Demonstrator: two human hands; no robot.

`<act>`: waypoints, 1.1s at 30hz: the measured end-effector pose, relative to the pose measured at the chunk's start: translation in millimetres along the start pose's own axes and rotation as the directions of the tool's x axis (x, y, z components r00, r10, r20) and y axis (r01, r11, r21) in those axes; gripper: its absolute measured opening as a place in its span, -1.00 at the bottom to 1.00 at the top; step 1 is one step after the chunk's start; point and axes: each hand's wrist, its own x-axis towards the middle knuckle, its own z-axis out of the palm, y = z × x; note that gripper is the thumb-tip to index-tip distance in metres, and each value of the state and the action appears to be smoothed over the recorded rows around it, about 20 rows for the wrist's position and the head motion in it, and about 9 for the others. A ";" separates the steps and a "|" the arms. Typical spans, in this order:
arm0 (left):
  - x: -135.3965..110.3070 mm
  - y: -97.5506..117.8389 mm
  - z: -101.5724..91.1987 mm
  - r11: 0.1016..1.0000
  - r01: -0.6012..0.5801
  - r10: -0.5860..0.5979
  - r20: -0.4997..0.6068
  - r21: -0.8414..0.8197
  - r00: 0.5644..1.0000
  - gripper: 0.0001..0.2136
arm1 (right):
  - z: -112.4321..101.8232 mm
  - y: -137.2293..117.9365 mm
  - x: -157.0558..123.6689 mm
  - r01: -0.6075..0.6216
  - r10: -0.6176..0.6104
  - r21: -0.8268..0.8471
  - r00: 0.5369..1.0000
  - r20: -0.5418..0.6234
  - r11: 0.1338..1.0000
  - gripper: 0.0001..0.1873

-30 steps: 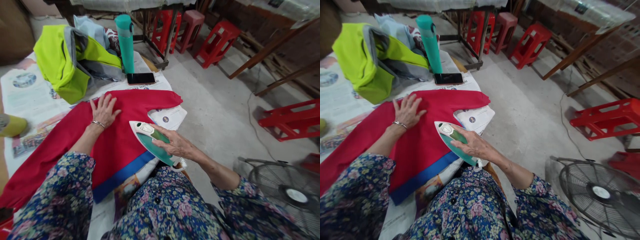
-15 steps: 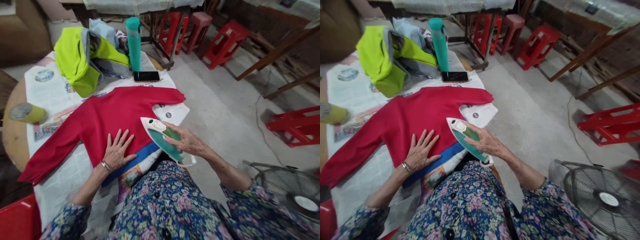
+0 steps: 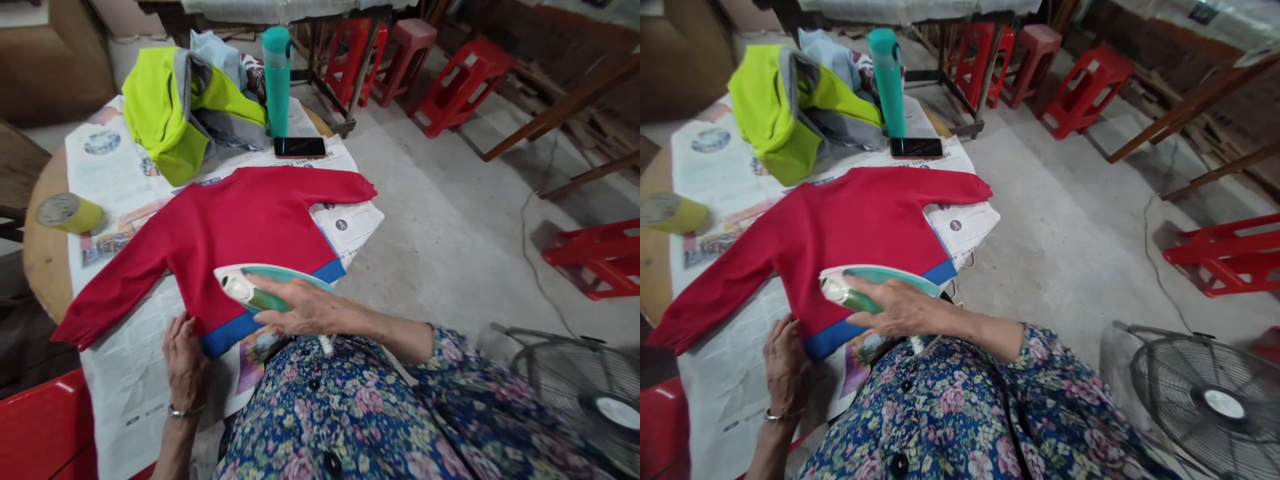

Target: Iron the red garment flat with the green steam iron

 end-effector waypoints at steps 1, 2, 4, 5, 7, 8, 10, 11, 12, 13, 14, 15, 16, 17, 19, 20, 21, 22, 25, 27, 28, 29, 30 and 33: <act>-3.9 -0.6 1.1 1.000 0.016 -0.016 -0.036 -0.007 0.999 -0.42 | 5.5 -9.5 8.6 0.000 0.000 -0.002 0.997 0.076 1.000 -0.18; -7.0 -0.3 2.9 1.000 0.028 -0.029 -0.074 -0.009 0.997 -0.40 | 11.2 -18.5 16.9 0.015 -0.014 -0.005 0.990 0.137 1.000 -0.17; -10.9 1.7 7.5 0.998 0.055 -0.054 -0.142 0.002 0.988 -0.34 | 22.4 -32.7 31.7 0.038 -0.033 -0.023 0.981 0.193 0.999 -0.22; -11.9 2.9 9.7 0.997 0.074 -0.071 -0.169 0.010 0.983 -0.32 | 27.5 -37.1 37.7 0.052 -0.047 -0.016 0.977 0.210 0.999 -0.24; -12.5 4.4 12.3 0.993 0.114 -0.109 -0.182 0.015 0.977 -0.31 | 35.2 -39.7 45.4 0.076 -0.077 0.009 0.972 0.222 0.997 -0.25; -12.3 4.7 12.6 0.991 0.131 -0.127 -0.170 0.013 0.977 -0.33 | 37.3 -38.4 46.8 0.090 -0.093 0.024 0.970 0.223 0.996 -0.24; -11.2 5.1 12.1 0.989 0.147 -0.146 -0.131 0.005 0.981 -0.38 | 37.1 -31.9 44.6 0.110 -0.115 0.035 0.970 0.213 0.993 -0.24; -10.5 5.4 11.6 0.988 0.153 -0.152 -0.115 0.000 0.982 -0.42 | 34.8 -27.1 41.1 0.116 -0.120 0.033 0.973 0.197 0.993 -0.25; -9.8 6.0 11.4 0.987 0.158 -0.158 -0.106 -0.003 0.982 -0.45 | 31.1 -21.7 36.4 0.116 -0.119 0.027 0.978 0.174 0.993 -0.25; -9.2 7.0 11.5 0.986 0.164 -0.163 -0.103 -0.002 0.981 -0.48 | 26.3 -15.6 30.5 0.109 -0.111 0.022 0.983 0.143 0.994 -0.26; -8.7 8.5 11.9 0.985 0.170 -0.169 -0.105 0.004 0.980 -0.51 | 20.5 -9.0 23.7 0.095 -0.097 0.019 0.990 0.099 0.995 -0.26; -8.4 10.2 12.5 0.984 0.177 -0.174 -0.112 0.014 0.978 -0.53 | 13.9 -1.9 16.2 0.079 -0.080 0.019 0.996 0.050 0.997 -0.26; -8.2 12.2 12.9 0.983 0.179 -0.175 -0.121 0.026 0.977 -0.55 | 6.6 5.5 8.2 0.051 -0.051 0.027 0.999 -0.012 0.998 -0.28; -8.2 14.2 12.7 0.984 0.176 -0.170 -0.128 0.037 0.977 -0.56 | -1.1 13.3 -0.3 0.033 -0.030 0.047 0.997 -0.065 0.998 -0.28; -8.3 17.9 9.1 0.987 0.149 -0.141 -0.125 0.056 0.982 -0.55 | -17.2 28.9 -17.5 0.009 0.005 0.082 0.986 -0.169 0.997 -0.30; -7.8 19.5 5.4 0.990 0.126 -0.118 -0.111 0.065 0.987 -0.54 | -25.1 36.3 -25.7 -0.005 0.027 0.100 0.974 -0.226 0.995 -0.30; -6.5 20.9 0.3 0.992 0.098 -0.092 -0.088 0.077 0.992 -0.51 | -32.8 43.2 -33.4 -0.035 0.067 0.123 0.961 -0.268 0.992 -0.30; -3.7 22.1 -5.6 0.993 0.072 -0.066 -0.061 0.094 0.996 -0.48 | -40.1 49.4 -40.2 -0.073 0.113 0.144 0.948 -0.298 0.987 -0.29; 17.2 27.4 -22.0 0.982 -0.002 -0.001 0.015 0.188 1.000 -0.42 | -58.4 62.5 -53.4 -0.175 0.236 0.191 0.896 -0.377 0.966 -0.23; 42.7 36.1 -24.2 0.970 -0.063 0.044 0.086 0.236 0.995 -0.47 | -67.3 66.6 -55.1 -0.188 0.260 0.198 0.852 -0.455 0.962 -0.20; 57.6 43.0 -21.1 0.965 -0.108 0.077 0.135 0.238 0.988 -0.52 | -70.7 67.5 -54.1 -0.175 0.249 0.192 0.832 -0.495 0.966 -0.21; 72.7 51.5 -15.3 0.963 -0.150 0.109 0.187 0.222 0.976 -0.55 | -73.6 67.8 -52.1 -0.153 0.226 0.179 0.818 -0.529 0.972 -0.22; 87.0 61.2 -7.3 0.959 -0.199 0.151 0.233 0.200 0.961 -0.57 | -76.1 67.6 -49.2 -0.125 0.194 0.160 0.810 -0.554 0.979 -0.23; 117.2 91.1 22.1 0.901 -0.426 0.352 0.432 0.084 0.830 -0.46 | -81.8 64.5 -36.8 -0.053 0.104 0.105 0.818 -0.566 0.993 -0.27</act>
